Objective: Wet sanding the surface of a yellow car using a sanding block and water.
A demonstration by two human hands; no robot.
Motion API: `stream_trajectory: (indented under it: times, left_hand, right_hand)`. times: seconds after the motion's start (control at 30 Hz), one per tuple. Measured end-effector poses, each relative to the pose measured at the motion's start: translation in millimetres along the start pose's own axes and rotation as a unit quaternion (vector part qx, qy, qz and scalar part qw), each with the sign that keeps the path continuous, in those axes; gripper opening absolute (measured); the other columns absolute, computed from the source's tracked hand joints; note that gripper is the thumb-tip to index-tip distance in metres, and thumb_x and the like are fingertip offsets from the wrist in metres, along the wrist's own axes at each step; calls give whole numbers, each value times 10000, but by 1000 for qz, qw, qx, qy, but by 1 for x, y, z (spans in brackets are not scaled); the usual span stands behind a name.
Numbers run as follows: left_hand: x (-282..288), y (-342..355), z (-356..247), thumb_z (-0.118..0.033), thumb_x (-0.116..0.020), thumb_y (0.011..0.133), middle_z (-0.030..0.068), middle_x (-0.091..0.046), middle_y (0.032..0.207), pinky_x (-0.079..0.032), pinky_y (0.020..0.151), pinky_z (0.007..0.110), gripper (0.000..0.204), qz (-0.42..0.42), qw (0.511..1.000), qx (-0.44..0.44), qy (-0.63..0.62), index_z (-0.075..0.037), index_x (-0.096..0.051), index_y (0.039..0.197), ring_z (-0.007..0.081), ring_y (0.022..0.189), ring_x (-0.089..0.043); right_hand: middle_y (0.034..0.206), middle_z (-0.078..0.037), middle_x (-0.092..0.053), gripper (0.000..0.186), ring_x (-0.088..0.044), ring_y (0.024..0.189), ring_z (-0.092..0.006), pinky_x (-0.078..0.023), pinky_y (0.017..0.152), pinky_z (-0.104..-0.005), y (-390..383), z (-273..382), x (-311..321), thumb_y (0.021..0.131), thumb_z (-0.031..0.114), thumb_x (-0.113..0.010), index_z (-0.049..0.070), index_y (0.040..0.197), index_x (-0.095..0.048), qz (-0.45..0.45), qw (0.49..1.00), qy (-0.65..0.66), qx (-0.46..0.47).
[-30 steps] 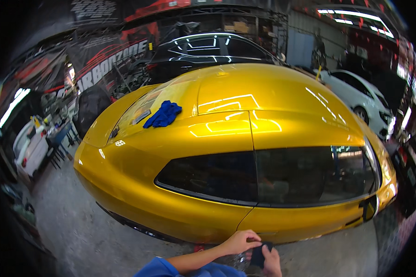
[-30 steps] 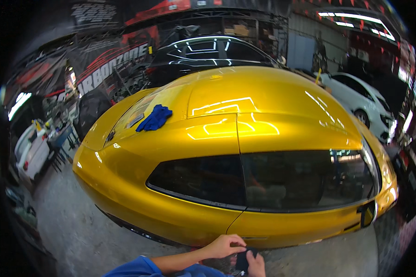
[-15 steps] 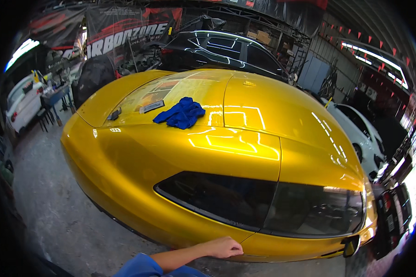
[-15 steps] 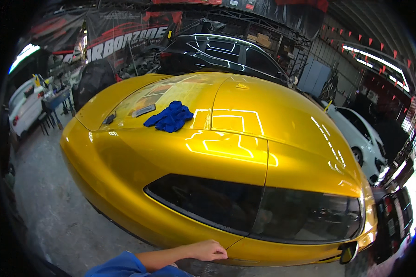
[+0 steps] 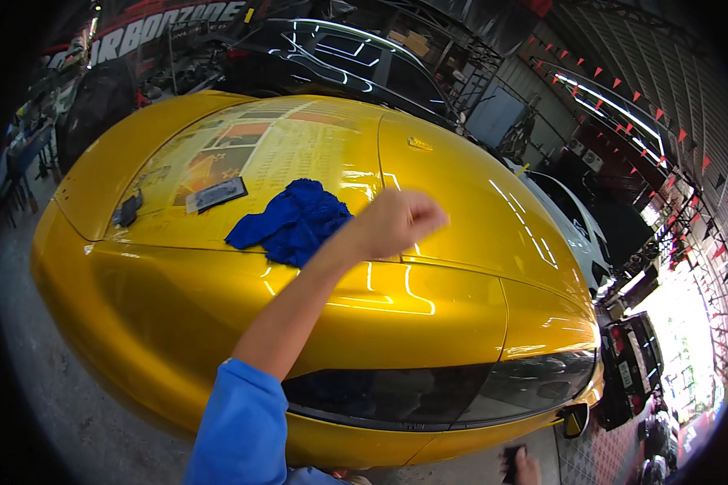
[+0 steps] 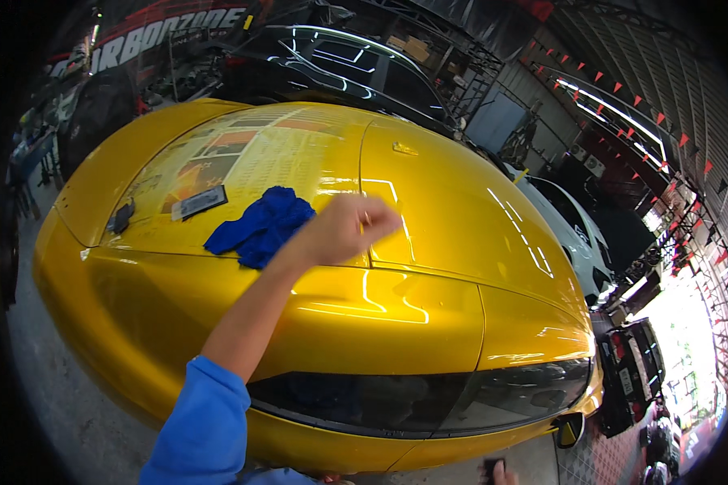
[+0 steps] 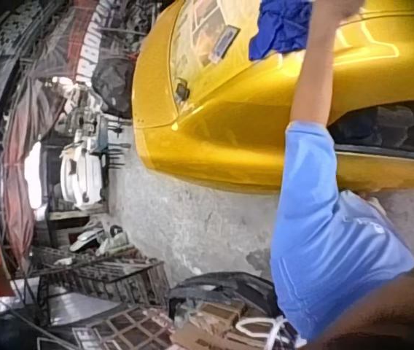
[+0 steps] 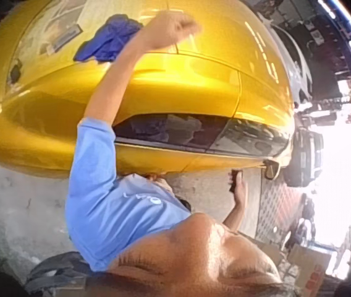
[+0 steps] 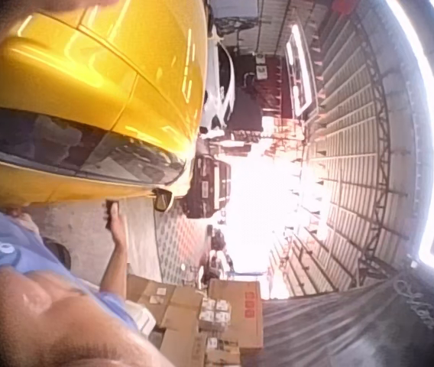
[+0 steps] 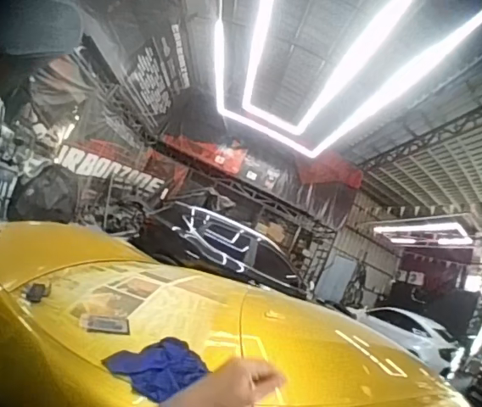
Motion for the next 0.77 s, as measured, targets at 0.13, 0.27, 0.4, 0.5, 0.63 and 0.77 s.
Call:
stream_trajectory:
  times: [0.13,0.27,0.4,0.5,0.63,0.77]
  left_hand:
    - [57,55,58,-238,-641,911,128,-674,724,-499,639,336,270,-170,983,30,61,20,-687,845,226,654,-635]
    - [59,37,103,-210,-617,904,156,-661,721,-496,635,385,253,-237,955,37,176,12,-672,797,293,651,-630]
    - [42,25,99,-177,-606,883,167,-661,762,-506,674,423,218,-139,965,38,221,2,-670,777,341,713,-635]
    - [46,24,83,-210,-592,879,185,-656,760,-522,698,470,251,-140,968,8,207,-13,-662,740,375,742,-647]
    - [48,27,88,-199,-608,873,170,-664,773,-518,702,443,232,-112,965,29,234,-9,-679,761,349,746,-644]
    - [43,28,98,-193,-628,864,158,-667,775,-513,703,416,204,-99,964,24,247,-17,-704,795,332,740,-641]
  right_hand:
    - [1049,-91,-683,353,-637,866,-152,-516,771,-284,9,200,-23,1000,263,-512,-20,1186,-609,6,955,-111,274]
    - [1095,-102,-667,257,-619,999,-189,-468,912,-318,19,352,-80,926,60,-549,-3,1164,-626,60,880,-169,440]
    - [1142,-156,-668,209,-632,1057,-346,-482,944,-366,70,452,-145,892,61,-618,4,1088,-665,20,737,-298,607]
    - [1134,-142,-675,193,-627,1040,-352,-487,936,-378,122,493,-183,885,89,-644,13,1057,-689,22,712,-339,614]
    - [1114,-126,-682,181,-608,1044,-322,-484,930,-383,173,522,-214,878,104,-657,23,1031,-711,-4,613,-388,688]
    - [1111,-115,-684,192,-577,1091,-295,-470,950,-370,195,536,-228,881,125,-663,41,1046,-716,26,600,-379,704]
Point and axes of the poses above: each hand's wrist, its own y-axis towards the middle knuckle, its own x-axis out of the back of the hand, z = x × y, the point moved 6 cm from there along y, towards the middle knuckle
